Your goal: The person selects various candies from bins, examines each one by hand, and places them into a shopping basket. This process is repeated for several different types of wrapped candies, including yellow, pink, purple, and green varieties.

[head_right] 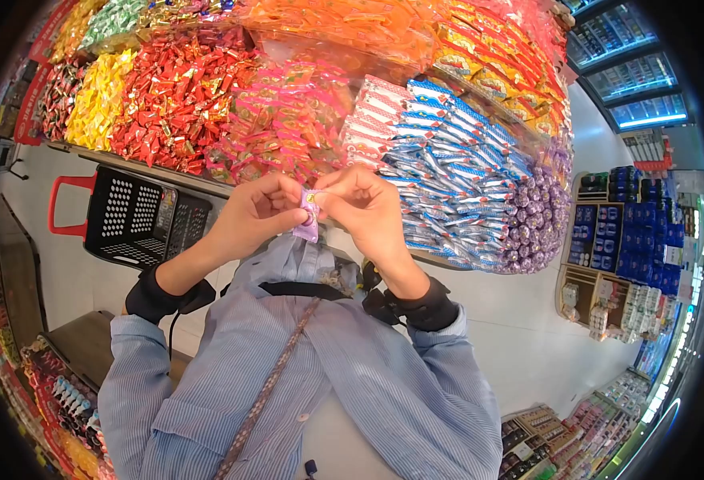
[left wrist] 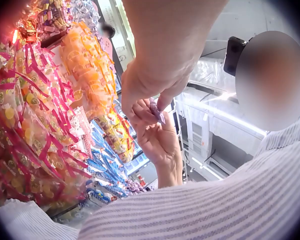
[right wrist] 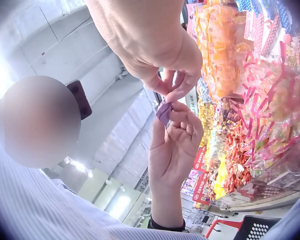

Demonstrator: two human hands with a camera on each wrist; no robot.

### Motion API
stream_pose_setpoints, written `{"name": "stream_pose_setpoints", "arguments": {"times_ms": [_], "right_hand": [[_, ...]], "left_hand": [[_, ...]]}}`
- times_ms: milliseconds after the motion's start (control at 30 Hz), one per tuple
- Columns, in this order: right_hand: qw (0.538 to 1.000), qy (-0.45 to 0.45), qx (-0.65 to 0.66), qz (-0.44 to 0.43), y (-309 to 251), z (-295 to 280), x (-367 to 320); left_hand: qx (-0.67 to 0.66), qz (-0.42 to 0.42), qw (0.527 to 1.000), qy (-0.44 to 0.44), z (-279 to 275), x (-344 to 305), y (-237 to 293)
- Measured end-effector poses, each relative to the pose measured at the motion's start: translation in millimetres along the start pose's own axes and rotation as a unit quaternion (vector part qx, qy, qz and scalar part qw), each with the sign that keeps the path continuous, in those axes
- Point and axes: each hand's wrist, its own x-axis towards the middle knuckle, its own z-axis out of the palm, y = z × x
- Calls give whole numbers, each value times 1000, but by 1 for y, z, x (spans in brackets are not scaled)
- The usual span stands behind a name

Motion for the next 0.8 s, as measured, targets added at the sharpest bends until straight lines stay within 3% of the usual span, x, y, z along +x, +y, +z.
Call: {"name": "stream_pose_setpoints", "arguments": {"times_ms": [400,800], "right_hand": [[999,-10,35,-1,2,-7,-5],[997,-49,59,23,2,-10,-8]], "left_hand": [[44,-18,998,32,5,0,2],[-8,7,996,94,-1,5,8]]}}
